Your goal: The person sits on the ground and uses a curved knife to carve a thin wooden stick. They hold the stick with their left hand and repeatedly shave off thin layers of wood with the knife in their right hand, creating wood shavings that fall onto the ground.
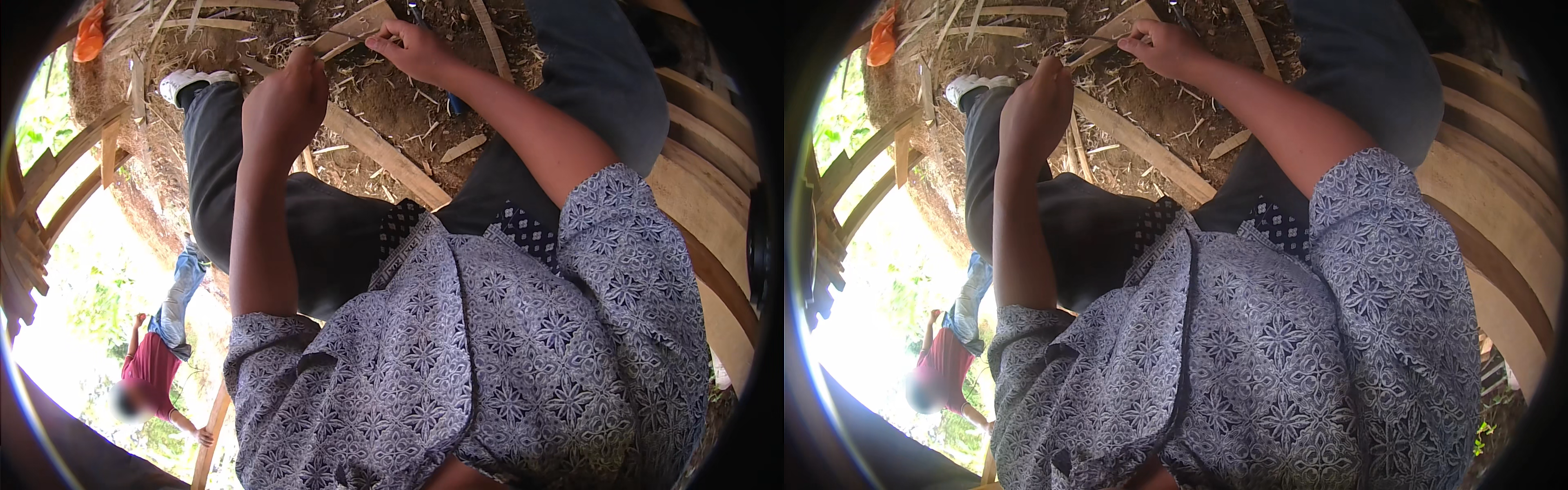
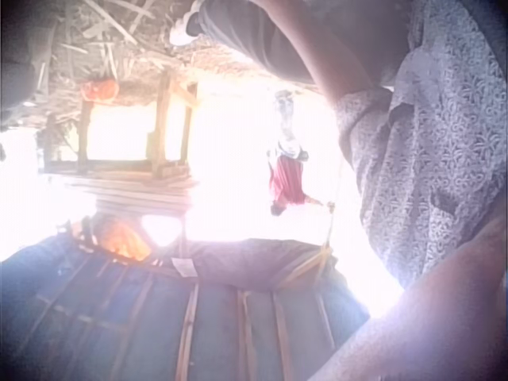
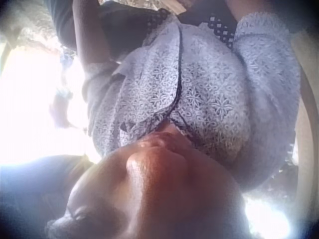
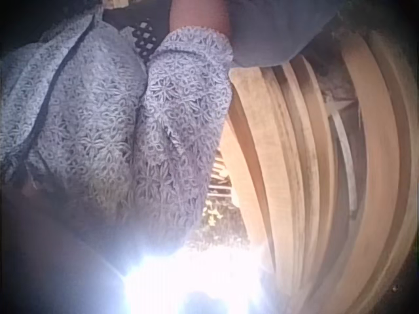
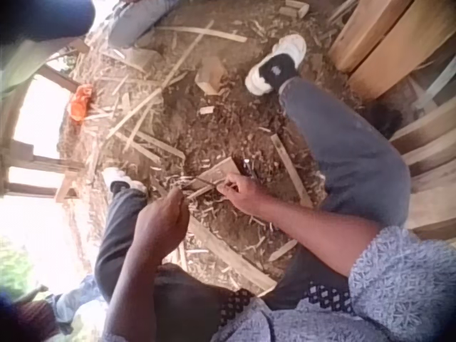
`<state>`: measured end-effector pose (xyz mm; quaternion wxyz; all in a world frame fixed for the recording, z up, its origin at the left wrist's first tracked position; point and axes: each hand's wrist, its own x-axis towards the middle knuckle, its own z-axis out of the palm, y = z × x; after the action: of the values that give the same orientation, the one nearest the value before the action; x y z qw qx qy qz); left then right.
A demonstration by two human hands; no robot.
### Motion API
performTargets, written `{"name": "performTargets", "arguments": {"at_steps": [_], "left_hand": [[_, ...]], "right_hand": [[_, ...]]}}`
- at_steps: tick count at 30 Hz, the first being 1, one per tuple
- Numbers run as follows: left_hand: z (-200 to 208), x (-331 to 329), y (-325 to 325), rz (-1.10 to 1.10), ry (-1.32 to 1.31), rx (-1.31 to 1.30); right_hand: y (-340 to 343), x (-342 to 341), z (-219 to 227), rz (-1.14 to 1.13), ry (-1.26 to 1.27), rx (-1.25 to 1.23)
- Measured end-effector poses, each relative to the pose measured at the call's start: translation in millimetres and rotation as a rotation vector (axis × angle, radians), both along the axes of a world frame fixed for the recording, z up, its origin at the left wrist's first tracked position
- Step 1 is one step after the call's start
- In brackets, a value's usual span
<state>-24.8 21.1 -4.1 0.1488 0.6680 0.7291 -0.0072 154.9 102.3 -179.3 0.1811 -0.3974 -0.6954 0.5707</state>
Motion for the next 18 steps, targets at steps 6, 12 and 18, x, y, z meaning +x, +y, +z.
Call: {"name": "performTargets", "arguments": {"at_steps": [6,12,18], "left_hand": [[1,-3,1,-0.014,0.002,0.0],[-7,-8,-10,0.01,0.011,0.003],[2,2,0,-0.012,0.005,-0.053]], "right_hand": [[7,24,-27,-0.009,-0.195,0.055],[12,45,-27,-0.026,-0.319,0.063],[5,3,1,0.028,-0.1,-0.006]]}}
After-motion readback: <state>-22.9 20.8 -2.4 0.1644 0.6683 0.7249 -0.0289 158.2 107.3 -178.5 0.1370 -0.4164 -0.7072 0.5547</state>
